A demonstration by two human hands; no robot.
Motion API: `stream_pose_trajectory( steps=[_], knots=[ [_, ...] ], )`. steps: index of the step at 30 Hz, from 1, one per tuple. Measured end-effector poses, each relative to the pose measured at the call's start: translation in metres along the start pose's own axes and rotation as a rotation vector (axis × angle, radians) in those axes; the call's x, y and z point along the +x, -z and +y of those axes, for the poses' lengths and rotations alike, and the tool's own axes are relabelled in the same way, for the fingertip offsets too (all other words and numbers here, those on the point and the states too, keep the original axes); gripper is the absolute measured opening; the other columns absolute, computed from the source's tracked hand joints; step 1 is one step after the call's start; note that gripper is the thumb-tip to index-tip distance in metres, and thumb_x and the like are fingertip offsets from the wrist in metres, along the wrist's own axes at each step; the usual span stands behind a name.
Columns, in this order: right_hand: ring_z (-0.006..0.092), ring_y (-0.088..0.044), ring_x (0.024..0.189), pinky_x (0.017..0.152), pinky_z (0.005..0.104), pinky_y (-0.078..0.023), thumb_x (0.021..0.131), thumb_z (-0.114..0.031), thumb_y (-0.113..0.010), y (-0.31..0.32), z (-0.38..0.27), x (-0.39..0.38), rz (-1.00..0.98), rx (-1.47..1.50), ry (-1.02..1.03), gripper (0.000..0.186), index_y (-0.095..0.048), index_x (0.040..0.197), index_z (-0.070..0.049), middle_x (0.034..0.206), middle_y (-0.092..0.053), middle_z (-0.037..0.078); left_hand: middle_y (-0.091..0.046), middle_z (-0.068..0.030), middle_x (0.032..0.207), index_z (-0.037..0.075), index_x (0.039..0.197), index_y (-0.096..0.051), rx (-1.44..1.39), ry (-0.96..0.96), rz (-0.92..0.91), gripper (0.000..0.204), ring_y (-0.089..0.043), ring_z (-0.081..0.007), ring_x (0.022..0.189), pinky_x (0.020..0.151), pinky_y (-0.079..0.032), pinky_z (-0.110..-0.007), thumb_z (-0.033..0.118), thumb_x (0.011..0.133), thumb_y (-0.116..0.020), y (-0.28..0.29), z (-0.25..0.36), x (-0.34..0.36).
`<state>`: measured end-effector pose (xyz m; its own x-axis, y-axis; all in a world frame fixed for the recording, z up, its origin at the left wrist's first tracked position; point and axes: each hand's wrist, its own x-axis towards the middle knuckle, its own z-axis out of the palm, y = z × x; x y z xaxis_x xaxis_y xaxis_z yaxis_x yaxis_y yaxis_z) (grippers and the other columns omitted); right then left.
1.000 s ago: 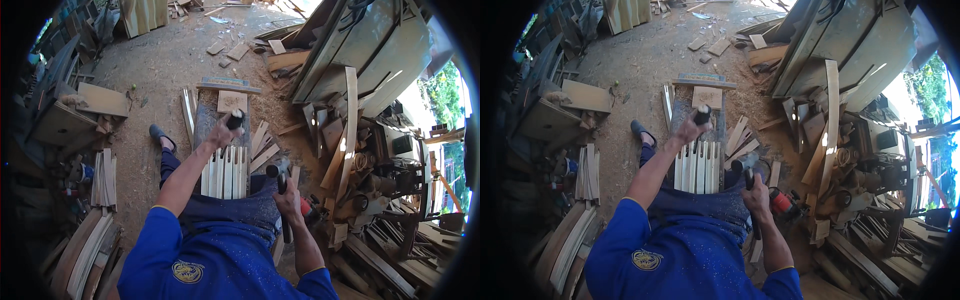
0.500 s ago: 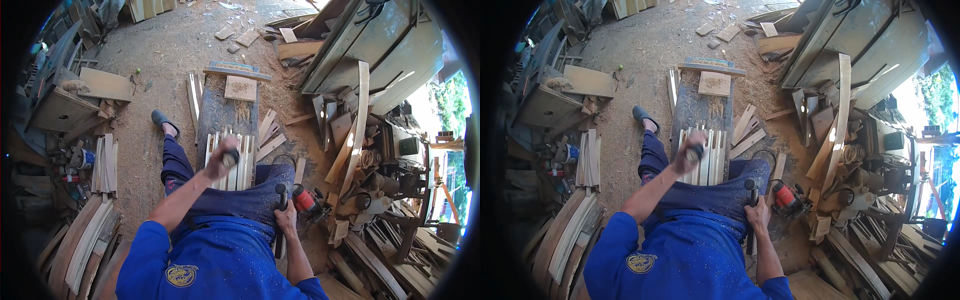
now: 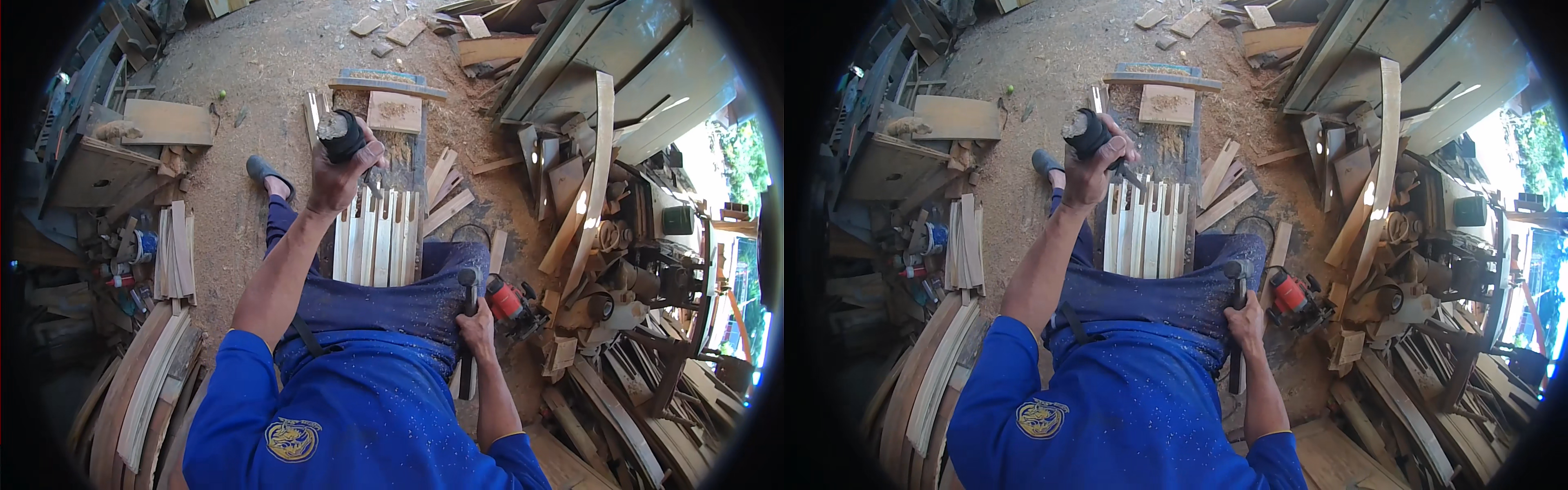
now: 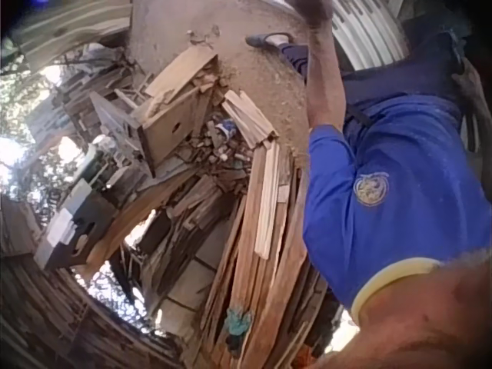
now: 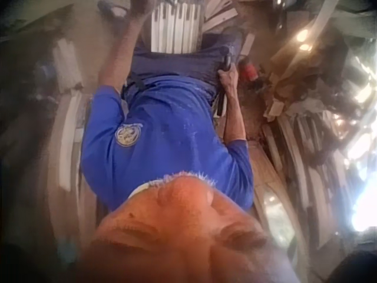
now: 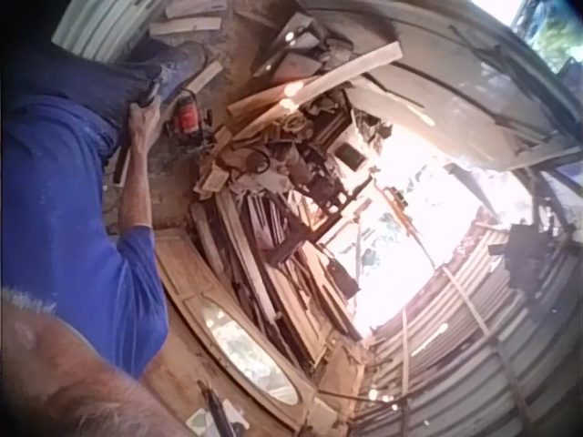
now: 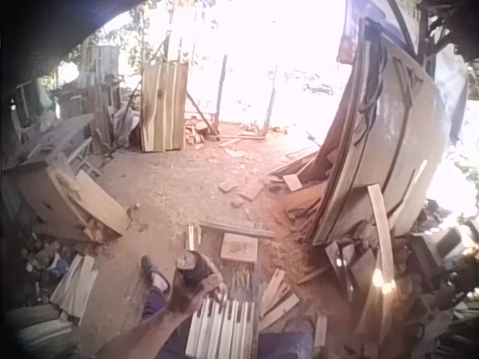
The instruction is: The person chisels grooves into wooden slats using a chisel and hammer while sitting on the floor.
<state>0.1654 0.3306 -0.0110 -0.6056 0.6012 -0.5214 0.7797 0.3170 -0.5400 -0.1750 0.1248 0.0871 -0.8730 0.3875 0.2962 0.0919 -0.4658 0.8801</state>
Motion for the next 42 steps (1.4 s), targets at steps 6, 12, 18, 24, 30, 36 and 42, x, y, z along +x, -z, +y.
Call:
stream_pose_trajectory(
  steps=[6,12,18,24,30,36,42],
  knots=[
    [0.0267,-0.064,0.063,0.058,0.0388,-0.051,0.071,-0.012,-0.065,0.004,0.000,0.002,-0.027,0.143,-0.050,0.034,-0.056,0.101,0.001,0.075,-0.063,0.015,-0.061,-0.0064,0.077,0.004,0.104,-0.055,-0.083,0.032,0.041,0.018,-0.063,-0.0164,0.072,0.070,-0.056,-0.035,0.010,0.092,-0.067,0.001,-0.020,0.001],
    [0.0201,-0.059,0.049,0.048,0.0352,-0.049,0.072,-0.009,-0.064,0.006,-0.005,0.004,-0.028,0.192,-0.064,0.030,-0.056,0.099,0.000,0.066,-0.058,0.010,-0.060,-0.0063,0.078,0.004,0.105,-0.055,-0.106,0.068,0.064,0.018,-0.063,-0.0174,0.071,0.070,-0.055,-0.036,0.009,0.091,-0.067,0.000,-0.024,0.003],
    [0.0196,-0.059,0.048,0.045,0.0343,-0.047,0.073,-0.007,-0.063,0.005,0.000,0.008,-0.050,0.261,-0.092,0.027,-0.055,0.098,0.000,0.064,-0.057,0.009,-0.059,-0.0061,0.076,0.003,0.104,-0.055,-0.046,0.147,-0.019,0.018,-0.062,-0.0170,0.070,0.070,-0.055,-0.036,0.008,0.091,-0.066,-0.009,-0.037,-0.005],
    [0.0184,-0.057,0.048,0.044,0.0339,-0.046,0.072,-0.006,-0.063,0.007,-0.004,0.007,-0.060,0.281,-0.094,0.026,-0.053,0.095,0.000,0.064,-0.056,0.008,-0.062,-0.0061,0.077,0.003,0.103,-0.056,-0.043,0.189,-0.062,0.021,-0.064,-0.0157,0.071,0.069,-0.055,-0.033,0.008,0.089,-0.070,-0.015,-0.045,-0.007],
    [0.0158,-0.055,0.047,0.043,0.0314,-0.046,0.071,-0.001,-0.061,0.008,-0.008,0.005,-0.051,0.280,-0.080,0.023,-0.052,0.091,-0.002,0.063,-0.053,0.004,-0.066,-0.0043,0.082,0.001,0.096,-0.062,-0.050,0.194,-0.084,0.017,-0.066,-0.0119,0.068,0.061,-0.056,-0.027,0.006,0.085,-0.075,-0.016,-0.056,-0.007],
    [0.0167,-0.055,0.046,0.042,0.0319,-0.045,0.072,-0.002,-0.062,0.009,-0.010,0.005,-0.070,0.302,-0.107,0.024,-0.052,0.093,-0.001,0.063,-0.053,0.005,-0.066,-0.0034,0.079,0.001,0.094,-0.063,0.023,0.210,-0.091,0.018,-0.065,-0.0108,0.066,0.060,-0.056,-0.026,0.009,0.084,-0.077,-0.019,-0.056,-0.007],
    [0.0156,-0.054,0.046,0.041,0.0311,-0.044,0.071,-0.001,-0.061,0.008,-0.010,0.004,-0.065,0.305,-0.106,0.023,-0.051,0.091,-0.002,0.063,-0.052,0.004,-0.066,-0.0036,0.080,0.001,0.094,-0.063,0.003,0.219,-0.111,0.020,-0.065,-0.0111,0.066,0.060,-0.055,-0.026,0.010,0.083,-0.077,-0.018,-0.061,-0.005]
  ],
)
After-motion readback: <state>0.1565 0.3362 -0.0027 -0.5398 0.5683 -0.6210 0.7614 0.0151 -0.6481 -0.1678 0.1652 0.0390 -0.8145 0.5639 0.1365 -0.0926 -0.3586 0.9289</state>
